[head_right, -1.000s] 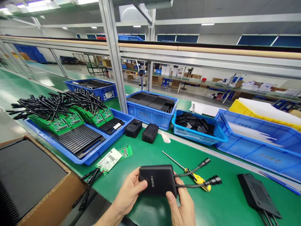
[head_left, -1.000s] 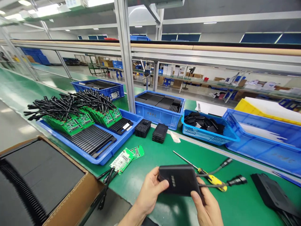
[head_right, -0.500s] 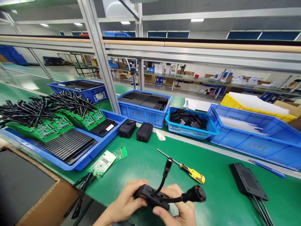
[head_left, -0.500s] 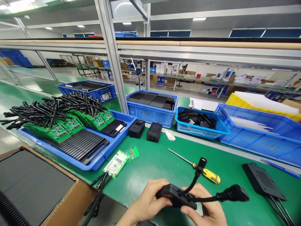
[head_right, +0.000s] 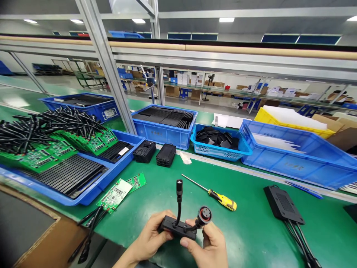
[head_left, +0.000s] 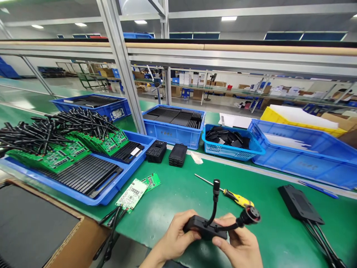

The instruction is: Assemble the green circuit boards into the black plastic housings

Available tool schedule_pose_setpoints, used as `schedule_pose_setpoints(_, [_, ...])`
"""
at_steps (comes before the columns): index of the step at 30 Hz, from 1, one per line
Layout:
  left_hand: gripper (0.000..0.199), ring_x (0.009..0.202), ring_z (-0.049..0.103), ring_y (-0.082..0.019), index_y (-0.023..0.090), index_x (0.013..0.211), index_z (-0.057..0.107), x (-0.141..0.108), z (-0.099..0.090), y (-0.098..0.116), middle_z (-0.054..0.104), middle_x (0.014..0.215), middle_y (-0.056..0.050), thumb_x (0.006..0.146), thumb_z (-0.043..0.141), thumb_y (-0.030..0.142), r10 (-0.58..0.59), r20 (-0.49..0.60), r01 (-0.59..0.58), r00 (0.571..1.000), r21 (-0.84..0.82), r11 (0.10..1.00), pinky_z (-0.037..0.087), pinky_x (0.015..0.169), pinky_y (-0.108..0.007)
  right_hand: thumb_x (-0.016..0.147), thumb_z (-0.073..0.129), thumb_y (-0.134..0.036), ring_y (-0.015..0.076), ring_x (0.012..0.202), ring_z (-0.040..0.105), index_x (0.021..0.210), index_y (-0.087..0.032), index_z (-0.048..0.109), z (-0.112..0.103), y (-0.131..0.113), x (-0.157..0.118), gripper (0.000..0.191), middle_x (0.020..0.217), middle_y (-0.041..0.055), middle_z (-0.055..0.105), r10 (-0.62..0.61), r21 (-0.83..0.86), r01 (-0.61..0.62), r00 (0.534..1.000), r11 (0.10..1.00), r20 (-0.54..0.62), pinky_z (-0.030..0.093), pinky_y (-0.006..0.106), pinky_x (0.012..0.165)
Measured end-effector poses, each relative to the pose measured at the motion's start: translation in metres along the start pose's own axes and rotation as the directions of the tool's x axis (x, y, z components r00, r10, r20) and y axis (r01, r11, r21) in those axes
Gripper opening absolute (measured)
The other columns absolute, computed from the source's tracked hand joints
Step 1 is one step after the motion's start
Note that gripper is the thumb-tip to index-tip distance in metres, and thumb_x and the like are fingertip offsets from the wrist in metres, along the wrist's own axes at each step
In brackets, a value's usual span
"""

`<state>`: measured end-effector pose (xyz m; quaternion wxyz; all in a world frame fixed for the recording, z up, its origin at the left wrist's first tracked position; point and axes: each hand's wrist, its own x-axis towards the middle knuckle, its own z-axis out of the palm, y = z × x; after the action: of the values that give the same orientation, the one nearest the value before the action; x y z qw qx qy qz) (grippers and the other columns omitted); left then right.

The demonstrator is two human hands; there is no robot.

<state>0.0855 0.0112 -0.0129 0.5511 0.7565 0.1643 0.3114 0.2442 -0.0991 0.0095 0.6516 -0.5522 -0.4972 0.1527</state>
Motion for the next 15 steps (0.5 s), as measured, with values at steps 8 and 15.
schedule_pose_setpoints(8, [0.040,0.066,0.053,-0.016,0.016,0.088,0.065,-0.001,0.011,-0.007,0.063,0.073,-0.003,0.086,0.058,0.056,-0.017,-0.063,0.019,0.998,0.039,0.999,0.041,0.064,-0.024,0.074,0.080,-0.037,0.0201,0.064,0.067,0.077,-0.019,0.073,0.003,0.000,-0.001,0.019,0.073,0.0075,0.071,0.025,-0.046,-0.028,0.998,0.999,-0.060,0.058,0.026,0.059])
schedule_pose_setpoints(15, [0.023,0.093,0.067,-0.020,0.020,0.113,0.061,0.012,-0.018,0.011,0.072,0.103,-0.007,0.096,0.045,0.020,0.278,0.220,-0.338,0.935,0.318,0.886,0.046,0.082,-0.028,0.091,0.061,-0.036,0.0266,0.109,0.063,0.109,-0.027,0.071,-0.046,-0.004,0.025,0.023,0.117,0.0111,0.066,0.178,-0.168,-0.103,0.830,0.980,0.529,0.051,0.042,0.094])
